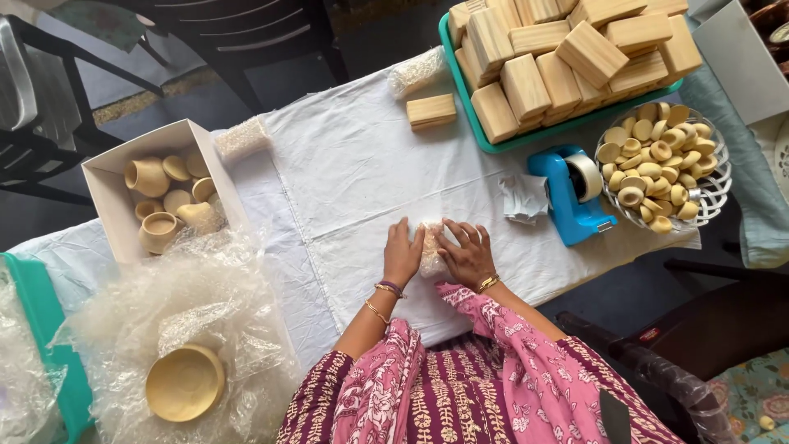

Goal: The person wipes a wooden block with a cloth, then places it on a sheet of bubble wrap. They fold the bubble wrap around the block and secure it with tape from a dispenser. The person repeats this process for another wooden block, wiping it before wrapping and taping it.

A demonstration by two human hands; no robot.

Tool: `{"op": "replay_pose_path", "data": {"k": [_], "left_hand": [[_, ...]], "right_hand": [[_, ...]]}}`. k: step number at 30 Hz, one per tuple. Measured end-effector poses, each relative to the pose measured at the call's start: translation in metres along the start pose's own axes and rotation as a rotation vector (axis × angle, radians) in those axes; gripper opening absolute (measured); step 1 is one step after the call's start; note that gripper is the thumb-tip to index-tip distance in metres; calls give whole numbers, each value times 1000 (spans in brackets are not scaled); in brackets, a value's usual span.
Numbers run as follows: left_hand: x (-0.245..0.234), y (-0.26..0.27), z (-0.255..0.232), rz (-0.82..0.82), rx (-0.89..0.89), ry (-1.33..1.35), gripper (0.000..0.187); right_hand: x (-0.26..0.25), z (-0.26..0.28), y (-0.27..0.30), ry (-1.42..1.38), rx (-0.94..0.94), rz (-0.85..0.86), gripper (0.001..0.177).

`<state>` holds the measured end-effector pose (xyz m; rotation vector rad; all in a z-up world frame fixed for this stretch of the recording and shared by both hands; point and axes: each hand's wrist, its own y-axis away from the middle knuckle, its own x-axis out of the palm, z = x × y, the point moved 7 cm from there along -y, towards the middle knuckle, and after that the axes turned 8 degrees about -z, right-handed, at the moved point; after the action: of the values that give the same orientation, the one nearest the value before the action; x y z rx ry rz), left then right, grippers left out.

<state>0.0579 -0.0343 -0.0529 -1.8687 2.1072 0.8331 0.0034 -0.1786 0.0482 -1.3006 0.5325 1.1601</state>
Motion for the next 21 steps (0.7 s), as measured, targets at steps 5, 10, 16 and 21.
{"op": "replay_pose_path", "data": {"k": [5, 10, 16, 21], "left_hand": [[31, -8, 19, -30, -65, 70, 61], [3, 13, -47, 0, -53, 432, 57], [-21, 23, -101, -194, 784, -479, 56], [-57, 13, -56, -257, 662, -81, 70]], "right_hand": [[59, -53, 33, -925, 521, -2, 36], [92, -81, 41, -1748, 1082, -102, 40], [97, -105, 7, -1309, 1145, -9, 51], [96, -94, -3, -1133, 749, 252, 68]]}}
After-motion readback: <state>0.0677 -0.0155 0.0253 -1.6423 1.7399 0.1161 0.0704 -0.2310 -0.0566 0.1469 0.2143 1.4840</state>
